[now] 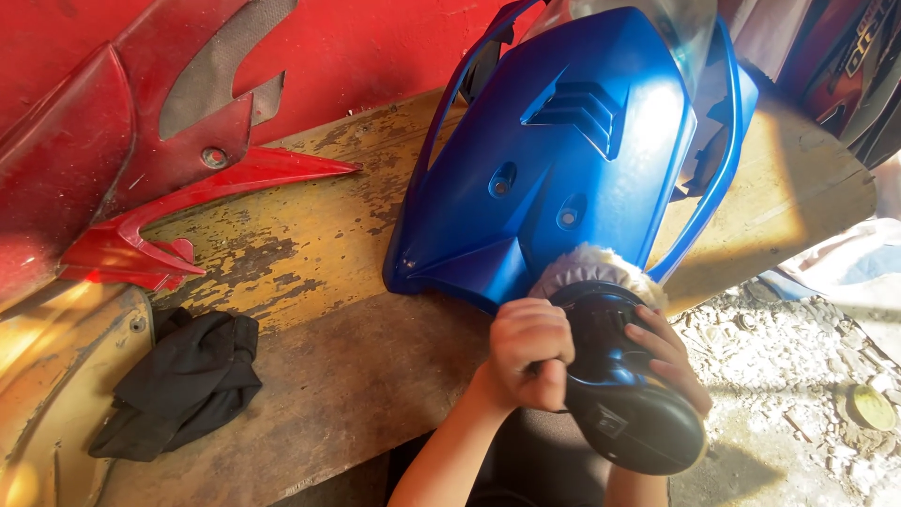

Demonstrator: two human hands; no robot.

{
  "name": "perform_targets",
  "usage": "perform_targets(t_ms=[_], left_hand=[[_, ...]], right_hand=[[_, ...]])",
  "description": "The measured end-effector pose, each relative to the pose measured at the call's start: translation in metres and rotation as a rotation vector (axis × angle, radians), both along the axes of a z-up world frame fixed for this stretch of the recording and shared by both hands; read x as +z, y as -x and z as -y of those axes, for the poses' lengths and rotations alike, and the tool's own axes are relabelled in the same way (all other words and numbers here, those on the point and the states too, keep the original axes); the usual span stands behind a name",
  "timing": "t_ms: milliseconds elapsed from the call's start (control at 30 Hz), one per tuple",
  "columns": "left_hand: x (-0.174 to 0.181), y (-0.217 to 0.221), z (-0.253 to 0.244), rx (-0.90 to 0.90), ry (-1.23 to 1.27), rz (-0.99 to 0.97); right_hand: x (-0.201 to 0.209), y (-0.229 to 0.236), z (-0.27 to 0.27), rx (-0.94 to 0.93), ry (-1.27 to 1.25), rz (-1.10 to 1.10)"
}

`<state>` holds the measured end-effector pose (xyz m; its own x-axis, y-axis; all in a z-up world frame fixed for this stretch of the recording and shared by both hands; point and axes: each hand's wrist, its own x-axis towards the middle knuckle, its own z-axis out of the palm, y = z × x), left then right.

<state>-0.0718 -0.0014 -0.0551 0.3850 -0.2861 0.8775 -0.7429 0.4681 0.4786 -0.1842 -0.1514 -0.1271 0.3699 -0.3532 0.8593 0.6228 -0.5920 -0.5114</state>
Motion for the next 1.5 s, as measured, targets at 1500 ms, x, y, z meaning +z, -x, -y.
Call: perform_targets(t_ms=[1500], left_hand=[[0.011, 0.03, 0.064, -0.121, -0.271, 0.075]], right_hand=[[-0.015, 0.034, 0.04, -0.125, -0.118, 0.066]])
